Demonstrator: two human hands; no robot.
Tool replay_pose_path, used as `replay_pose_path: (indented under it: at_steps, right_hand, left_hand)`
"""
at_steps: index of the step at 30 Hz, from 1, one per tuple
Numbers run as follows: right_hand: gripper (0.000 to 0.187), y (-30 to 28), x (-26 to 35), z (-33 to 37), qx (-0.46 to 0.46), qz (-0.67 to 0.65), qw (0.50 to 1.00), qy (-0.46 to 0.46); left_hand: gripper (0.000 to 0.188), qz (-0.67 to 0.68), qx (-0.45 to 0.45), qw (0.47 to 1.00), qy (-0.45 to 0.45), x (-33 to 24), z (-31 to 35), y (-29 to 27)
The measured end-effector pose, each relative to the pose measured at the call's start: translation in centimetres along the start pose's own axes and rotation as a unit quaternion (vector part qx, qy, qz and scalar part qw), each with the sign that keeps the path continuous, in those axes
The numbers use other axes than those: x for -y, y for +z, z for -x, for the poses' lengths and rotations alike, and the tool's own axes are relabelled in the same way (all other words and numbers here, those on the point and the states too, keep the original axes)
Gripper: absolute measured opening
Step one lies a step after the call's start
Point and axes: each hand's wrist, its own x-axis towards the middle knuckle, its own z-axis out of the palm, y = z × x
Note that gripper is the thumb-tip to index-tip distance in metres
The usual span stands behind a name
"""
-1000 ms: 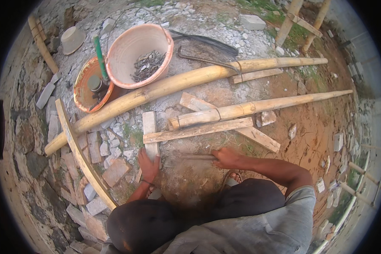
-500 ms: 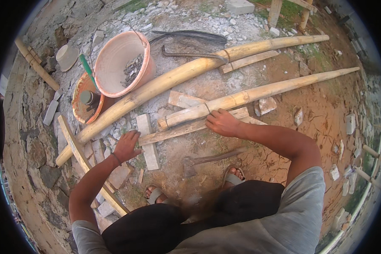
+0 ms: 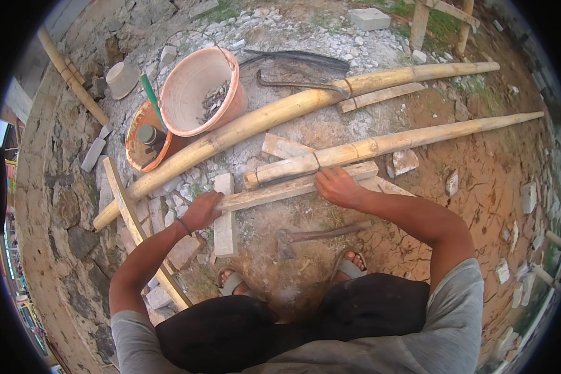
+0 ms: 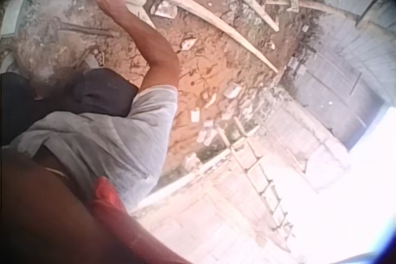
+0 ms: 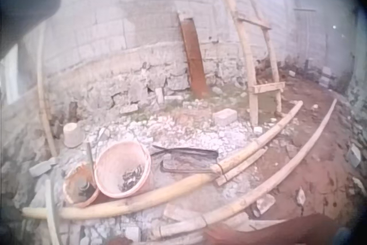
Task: The person uses a hammer to drive nails into small wooden blocks and bamboo poles. They then use pliers to bend and secure wire around the joints to assemble a bamboo framework.
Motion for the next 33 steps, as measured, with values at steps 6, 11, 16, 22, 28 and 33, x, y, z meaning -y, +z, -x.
replay_pose_path:
  at_steps: [6, 11, 16, 22, 28, 33]
  right_hand:
    - [0.018, -2.0, -0.7, 1.3, -0.026, -0.025, 0.999, 0.004]
    - [0.024, -5.7, -2.4, 0.9, -0.081, -0.001, 0.996, 0.021]
    - [0.036, -6.1, -7.0, -0.4, -0.017, -0.001, 0.995, 0.098]
    - [0.030, -2.5, -10.8, -0.3, 0.150, -0.122, 0.970, 0.145]
    - [0.050, -0.4, -12.3, -0.4, 0.155, -0.232, 0.953, 0.114]
    - [0.054, 0.2, -11.8, -0.6, 0.200, -0.235, 0.941, 0.139]
  left_hand:
    - [0.046, 0.035, 0.006, 0.999, 0.030, -2.8, 1.2, -2.3]
    - [0.045, 0.076, -0.024, 0.996, 0.043, -2.5, 1.3, -3.7]
    - [0.046, 0.040, -0.108, 0.992, 0.057, -1.5, -2.6, -4.3]
    - [0.043, 0.081, -0.086, 0.991, 0.068, -1.5, -6.5, -3.5]
    - [0.040, 0.114, -0.062, 0.990, 0.064, 0.2, -5.9, -3.0]
    - [0.037, 0.114, -0.088, 0.987, 0.073, 0.0, -6.3, -3.3]
